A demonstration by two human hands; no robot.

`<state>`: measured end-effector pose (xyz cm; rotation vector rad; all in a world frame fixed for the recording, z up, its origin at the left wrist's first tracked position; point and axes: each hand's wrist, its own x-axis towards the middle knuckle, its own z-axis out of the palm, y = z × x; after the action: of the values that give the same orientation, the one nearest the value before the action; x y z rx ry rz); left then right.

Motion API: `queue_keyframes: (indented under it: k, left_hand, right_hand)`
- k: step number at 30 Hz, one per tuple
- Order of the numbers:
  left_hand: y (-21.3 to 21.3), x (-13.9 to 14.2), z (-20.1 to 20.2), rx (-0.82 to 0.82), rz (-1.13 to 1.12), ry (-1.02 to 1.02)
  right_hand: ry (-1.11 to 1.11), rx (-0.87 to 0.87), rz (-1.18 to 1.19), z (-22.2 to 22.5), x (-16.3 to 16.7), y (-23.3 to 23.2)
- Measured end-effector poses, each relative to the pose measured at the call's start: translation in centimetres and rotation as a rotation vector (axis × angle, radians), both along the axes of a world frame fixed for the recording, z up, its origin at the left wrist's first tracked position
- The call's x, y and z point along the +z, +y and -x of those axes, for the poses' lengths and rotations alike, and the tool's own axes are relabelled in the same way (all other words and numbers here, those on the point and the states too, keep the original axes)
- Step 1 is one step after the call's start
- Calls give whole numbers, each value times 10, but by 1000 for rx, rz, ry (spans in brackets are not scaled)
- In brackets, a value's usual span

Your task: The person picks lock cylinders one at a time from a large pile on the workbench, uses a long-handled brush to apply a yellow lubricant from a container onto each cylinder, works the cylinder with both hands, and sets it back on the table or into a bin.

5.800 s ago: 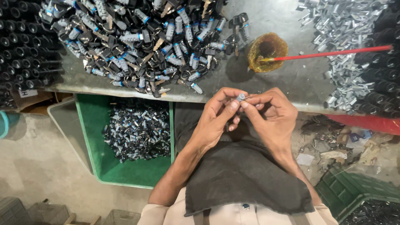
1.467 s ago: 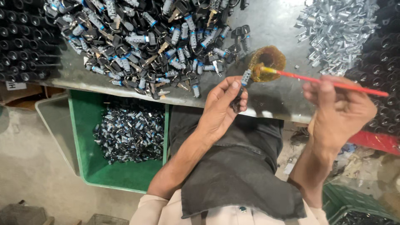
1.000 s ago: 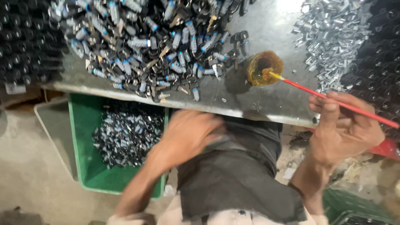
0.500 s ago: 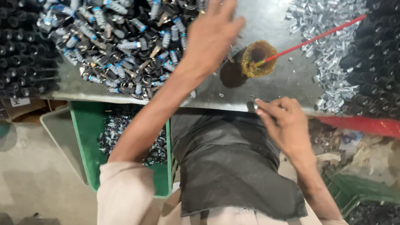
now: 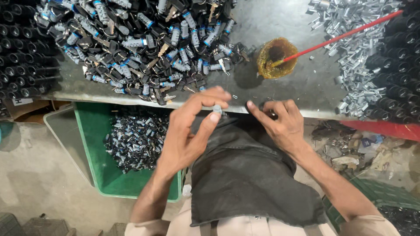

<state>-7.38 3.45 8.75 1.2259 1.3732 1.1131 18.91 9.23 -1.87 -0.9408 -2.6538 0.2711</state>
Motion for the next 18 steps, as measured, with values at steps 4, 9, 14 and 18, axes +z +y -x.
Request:
queue_keyframes:
  k: [4,9,14,18]
  left_hand:
    - [-16,-18,-12,54,-42,-73]
    - [-23,-58,-52,189,359,-836]
    - [-22,-80,-76,288,401,-1060]
    - [-27,-86,-77,286,321,-1022]
  right_hand:
    - [134,52,-10,-5,-6,2]
    - [649,-259,683,3,13,-14]
    - [982,-301,1148,31,27,-12]
    - [957,-348,1223,44,37,-9]
